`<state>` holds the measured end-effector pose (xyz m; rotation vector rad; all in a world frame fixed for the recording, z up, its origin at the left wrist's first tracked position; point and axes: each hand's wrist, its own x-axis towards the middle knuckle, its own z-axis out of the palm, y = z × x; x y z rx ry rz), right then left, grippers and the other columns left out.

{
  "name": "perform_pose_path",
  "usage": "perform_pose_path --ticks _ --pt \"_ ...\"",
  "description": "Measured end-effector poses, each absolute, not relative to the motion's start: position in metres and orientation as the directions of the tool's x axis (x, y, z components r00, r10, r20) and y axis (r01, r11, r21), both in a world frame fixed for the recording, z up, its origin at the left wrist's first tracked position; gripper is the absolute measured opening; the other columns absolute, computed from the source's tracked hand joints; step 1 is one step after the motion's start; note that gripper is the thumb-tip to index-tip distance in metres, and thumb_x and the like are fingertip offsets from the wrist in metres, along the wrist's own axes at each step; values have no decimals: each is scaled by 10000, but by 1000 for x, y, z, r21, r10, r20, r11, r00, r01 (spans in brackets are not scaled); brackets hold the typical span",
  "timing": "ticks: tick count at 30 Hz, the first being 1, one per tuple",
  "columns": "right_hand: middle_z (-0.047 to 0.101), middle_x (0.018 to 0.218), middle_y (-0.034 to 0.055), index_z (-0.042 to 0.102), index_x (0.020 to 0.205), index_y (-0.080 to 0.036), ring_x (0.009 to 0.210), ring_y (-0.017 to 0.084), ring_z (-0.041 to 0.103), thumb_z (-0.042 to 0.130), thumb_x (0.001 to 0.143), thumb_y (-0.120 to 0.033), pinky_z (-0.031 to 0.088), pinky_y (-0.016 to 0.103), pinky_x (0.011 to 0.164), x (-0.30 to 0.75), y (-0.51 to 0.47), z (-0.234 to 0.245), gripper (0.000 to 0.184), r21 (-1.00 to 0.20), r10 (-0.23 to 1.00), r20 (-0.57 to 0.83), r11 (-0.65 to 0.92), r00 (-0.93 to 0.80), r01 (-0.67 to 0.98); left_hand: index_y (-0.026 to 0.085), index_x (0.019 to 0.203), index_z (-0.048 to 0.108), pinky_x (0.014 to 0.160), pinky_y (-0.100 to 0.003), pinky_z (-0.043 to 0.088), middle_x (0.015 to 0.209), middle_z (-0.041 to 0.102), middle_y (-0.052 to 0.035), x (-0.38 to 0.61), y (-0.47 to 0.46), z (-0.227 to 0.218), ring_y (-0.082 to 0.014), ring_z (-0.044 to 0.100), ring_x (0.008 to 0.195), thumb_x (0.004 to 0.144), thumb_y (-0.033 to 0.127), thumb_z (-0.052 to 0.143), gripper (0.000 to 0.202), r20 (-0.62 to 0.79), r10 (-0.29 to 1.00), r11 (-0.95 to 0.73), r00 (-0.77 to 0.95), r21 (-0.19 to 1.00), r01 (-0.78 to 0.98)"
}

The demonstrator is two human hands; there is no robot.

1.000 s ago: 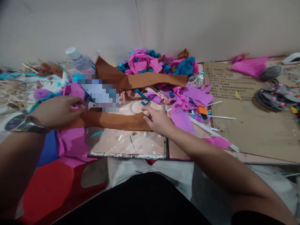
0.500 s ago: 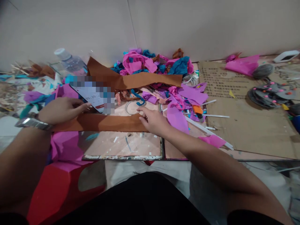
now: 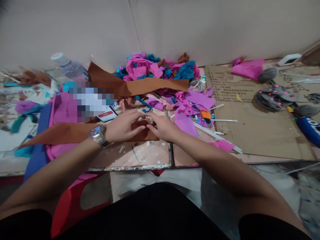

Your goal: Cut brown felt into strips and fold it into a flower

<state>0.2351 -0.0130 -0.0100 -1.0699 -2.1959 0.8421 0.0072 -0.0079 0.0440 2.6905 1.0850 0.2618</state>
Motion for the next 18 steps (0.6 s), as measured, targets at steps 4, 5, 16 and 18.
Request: perform_pose_path --ticks 4,5,16,18 --pt "737 874 -6 531 1450 -234 801 174 665 605 953 -190 445 277 759 236 -13 -10 504 -746 825 230 491 -517 450 150 1122 642 909 -420 476 1118 641 -156 11 1 29 -295 597 1055 993 389 518 299 112 712 -696 693 245 675" --pt "741 877 -6 532 1450 -237 804 174 667 607 949 -184 447 278 764 236 -13 -10 510 -744 819 233 497 -524 446 154 1124 644 929 -427 475 1144 637 -158 10 1 27 -298 590 1081 988 370 526 281 121 713 -695 690 254 673" --pt "736 838 4 607 1376 -210 776 181 654 622 943 -208 449 305 761 235 -14 -12 433 -694 820 243 521 -519 498 190 971 706 871 -343 457 958 748 -48 4 4 19 -197 637 880 1012 351 519 250 142 781 -576 609 541 613" --pt "744 852 17 680 1255 -206 796 189 655 647 930 -221 456 322 792 235 -12 -15 328 -664 821 269 536 -503 521 189 948 710 864 -337 455 940 754 -43 1 6 16 -192 640 863 1019 364 513 273 137 788 -562 601 558 610"
